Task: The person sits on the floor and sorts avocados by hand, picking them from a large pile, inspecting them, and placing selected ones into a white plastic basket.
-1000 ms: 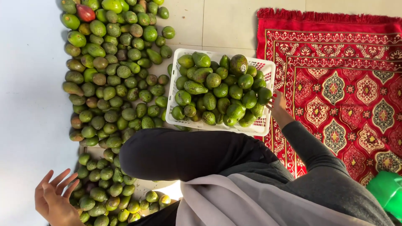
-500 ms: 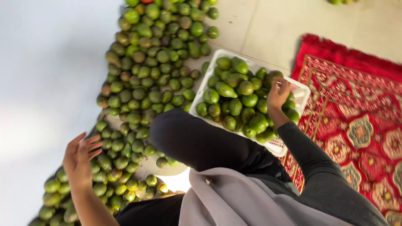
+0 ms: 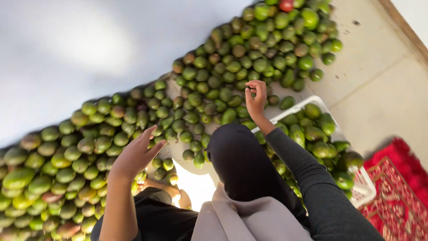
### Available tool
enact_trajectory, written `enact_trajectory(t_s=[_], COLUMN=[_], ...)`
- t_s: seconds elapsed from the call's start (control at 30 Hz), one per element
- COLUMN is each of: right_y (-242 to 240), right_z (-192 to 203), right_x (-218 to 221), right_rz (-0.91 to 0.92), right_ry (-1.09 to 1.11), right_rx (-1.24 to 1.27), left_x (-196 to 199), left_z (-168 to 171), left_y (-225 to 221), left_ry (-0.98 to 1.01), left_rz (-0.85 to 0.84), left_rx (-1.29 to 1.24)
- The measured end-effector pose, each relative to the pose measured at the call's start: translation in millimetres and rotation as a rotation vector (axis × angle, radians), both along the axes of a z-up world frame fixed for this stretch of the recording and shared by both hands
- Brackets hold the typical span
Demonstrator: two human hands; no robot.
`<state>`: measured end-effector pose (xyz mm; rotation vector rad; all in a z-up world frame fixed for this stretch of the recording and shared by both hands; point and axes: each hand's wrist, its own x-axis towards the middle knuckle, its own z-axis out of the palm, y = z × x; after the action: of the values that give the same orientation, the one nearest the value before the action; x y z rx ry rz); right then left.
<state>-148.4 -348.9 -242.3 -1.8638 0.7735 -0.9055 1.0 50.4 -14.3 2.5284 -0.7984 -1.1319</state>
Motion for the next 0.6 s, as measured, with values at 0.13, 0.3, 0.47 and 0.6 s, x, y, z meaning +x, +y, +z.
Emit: enact_trajectory(t_s=[0.13, 0.3, 0.47, 0.6], right_y=[3, -6, -24, -17], right_z=[-47, -94, -140, -127], right_x=[69, 134, 158, 158], right_rz=[0.185, 0.402, 0.478, 0.531], right_ry=[0.132, 0.468, 0.84, 0.997], right_rx=[0.02, -0.041, -0.078, -0.155], left_x=[-2, -8, -12, -12], left_z=[-25, -34, -19, -25], left_y=[12, 8, -4, -5], left_ry=[-0.184, -0.21, -0.185, -0.214], left_rz=[-0.03, -0.058, -0.066, -0.085], left_rx=[0.118, 0.113, 0.096, 0.152])
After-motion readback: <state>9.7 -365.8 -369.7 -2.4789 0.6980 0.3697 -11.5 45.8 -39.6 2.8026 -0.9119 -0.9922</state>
